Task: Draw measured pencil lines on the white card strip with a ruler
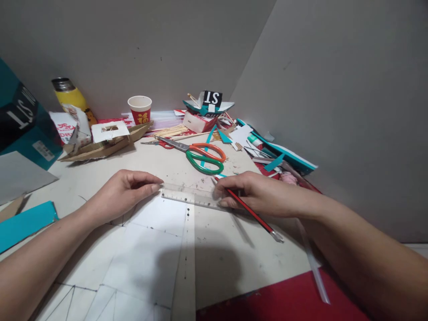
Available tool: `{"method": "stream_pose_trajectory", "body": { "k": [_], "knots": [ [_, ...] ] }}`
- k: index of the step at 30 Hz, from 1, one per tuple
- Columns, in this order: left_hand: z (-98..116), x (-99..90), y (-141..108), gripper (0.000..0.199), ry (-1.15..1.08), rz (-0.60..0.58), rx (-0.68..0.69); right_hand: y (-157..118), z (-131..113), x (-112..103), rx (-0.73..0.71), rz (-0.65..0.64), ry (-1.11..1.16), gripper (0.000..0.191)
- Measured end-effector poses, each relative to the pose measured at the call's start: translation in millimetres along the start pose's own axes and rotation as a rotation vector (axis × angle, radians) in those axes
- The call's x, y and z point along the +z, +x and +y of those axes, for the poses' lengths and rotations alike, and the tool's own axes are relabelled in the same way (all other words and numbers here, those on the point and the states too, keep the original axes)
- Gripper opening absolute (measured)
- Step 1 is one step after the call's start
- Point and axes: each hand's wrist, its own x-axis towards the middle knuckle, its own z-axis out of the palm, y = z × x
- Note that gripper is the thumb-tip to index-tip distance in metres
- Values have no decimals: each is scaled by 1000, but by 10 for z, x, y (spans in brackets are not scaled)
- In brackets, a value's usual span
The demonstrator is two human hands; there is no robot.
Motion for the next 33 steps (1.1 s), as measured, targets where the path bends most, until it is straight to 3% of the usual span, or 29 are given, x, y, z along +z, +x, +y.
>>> {"method": "stream_pose_trajectory", "body": {
  "k": [7, 21, 26, 29, 33],
  "knots": [
    [56, 140, 8, 28, 144, 62, 150, -37, 8, -79, -3, -32, -6, 13],
    [83, 202, 27, 28, 180, 84, 119, 59, -56, 72, -39, 74, -67, 14],
    [107, 139, -11, 41, 227, 13, 39, 1, 12, -22, -83, 88, 32, 15],
    [127, 87, -43, 41, 313, -55, 86, -27, 10, -66, -129, 179, 80, 20],
    [158, 52, -66, 36, 422, -111, 137, -26, -56, -38, -123, 199, 353, 22]
  ]
}}
